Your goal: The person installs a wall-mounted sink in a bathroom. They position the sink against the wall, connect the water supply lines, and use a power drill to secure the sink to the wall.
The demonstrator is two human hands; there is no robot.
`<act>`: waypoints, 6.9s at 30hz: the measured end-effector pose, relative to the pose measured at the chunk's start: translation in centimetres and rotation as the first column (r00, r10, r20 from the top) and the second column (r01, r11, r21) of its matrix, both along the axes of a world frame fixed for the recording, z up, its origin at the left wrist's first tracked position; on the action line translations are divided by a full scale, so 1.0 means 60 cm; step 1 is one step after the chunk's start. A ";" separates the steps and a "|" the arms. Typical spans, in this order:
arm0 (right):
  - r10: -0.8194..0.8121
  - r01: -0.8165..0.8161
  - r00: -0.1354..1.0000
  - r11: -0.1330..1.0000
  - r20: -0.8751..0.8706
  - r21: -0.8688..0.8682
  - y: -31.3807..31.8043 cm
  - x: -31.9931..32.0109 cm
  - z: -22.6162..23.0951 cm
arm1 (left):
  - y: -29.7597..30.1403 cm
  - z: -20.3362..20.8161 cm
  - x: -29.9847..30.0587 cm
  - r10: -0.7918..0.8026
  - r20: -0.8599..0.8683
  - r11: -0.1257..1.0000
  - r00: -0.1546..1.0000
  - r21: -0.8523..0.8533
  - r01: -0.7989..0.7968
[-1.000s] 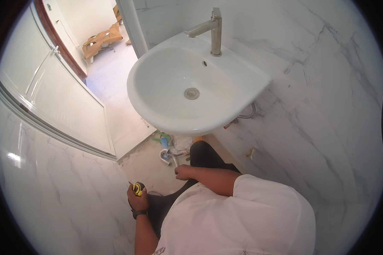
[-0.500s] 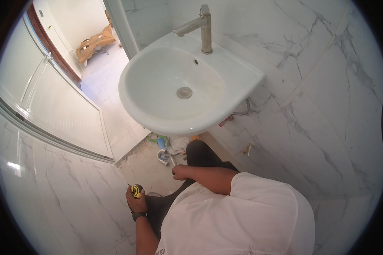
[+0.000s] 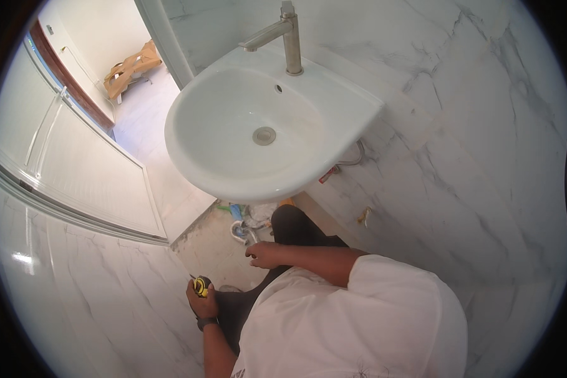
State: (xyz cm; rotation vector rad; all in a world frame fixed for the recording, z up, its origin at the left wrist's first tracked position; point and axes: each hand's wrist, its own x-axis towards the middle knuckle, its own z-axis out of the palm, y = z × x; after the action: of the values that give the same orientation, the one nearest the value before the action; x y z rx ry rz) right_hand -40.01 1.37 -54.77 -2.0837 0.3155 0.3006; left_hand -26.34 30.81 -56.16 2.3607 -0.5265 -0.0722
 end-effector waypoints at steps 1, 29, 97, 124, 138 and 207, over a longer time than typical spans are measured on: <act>-0.026 0.023 0.995 0.999 0.095 0.031 -0.011 -0.027 0.041 | 0.001 0.000 0.001 -0.009 0.006 0.999 1.000 -0.034 0.009; -0.666 0.919 0.385 0.213 0.640 -0.331 -0.325 -0.278 0.324 | 0.009 -0.011 0.004 -0.028 -0.065 0.997 0.998 -0.068 0.023; -0.836 0.685 0.541 0.374 -0.094 0.625 -0.248 -0.276 0.124 | 0.003 -0.007 0.001 -0.051 -0.045 0.996 0.998 -0.079 0.048; -0.837 0.719 0.542 0.413 -0.079 0.558 -0.300 -0.108 -0.150 | 0.004 -0.015 0.008 -0.068 -0.027 0.996 0.997 -0.055 0.066; -0.739 0.644 0.652 0.658 -0.170 -0.391 -0.272 -0.121 -0.061 | -0.008 -0.006 0.004 -0.077 -0.059 0.996 0.995 -0.053 0.074; -0.670 0.530 0.642 0.739 0.372 0.416 -0.107 -0.172 0.122 | -0.339 0.255 -0.144 -0.630 -0.751 0.768 0.199 -0.640 0.013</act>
State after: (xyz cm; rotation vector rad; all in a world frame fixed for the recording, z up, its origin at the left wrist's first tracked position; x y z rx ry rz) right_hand -50.31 -5.02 -47.47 -1.5823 0.5984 -0.5853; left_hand -35.00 10.45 -40.87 1.1838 -0.3403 -1.3549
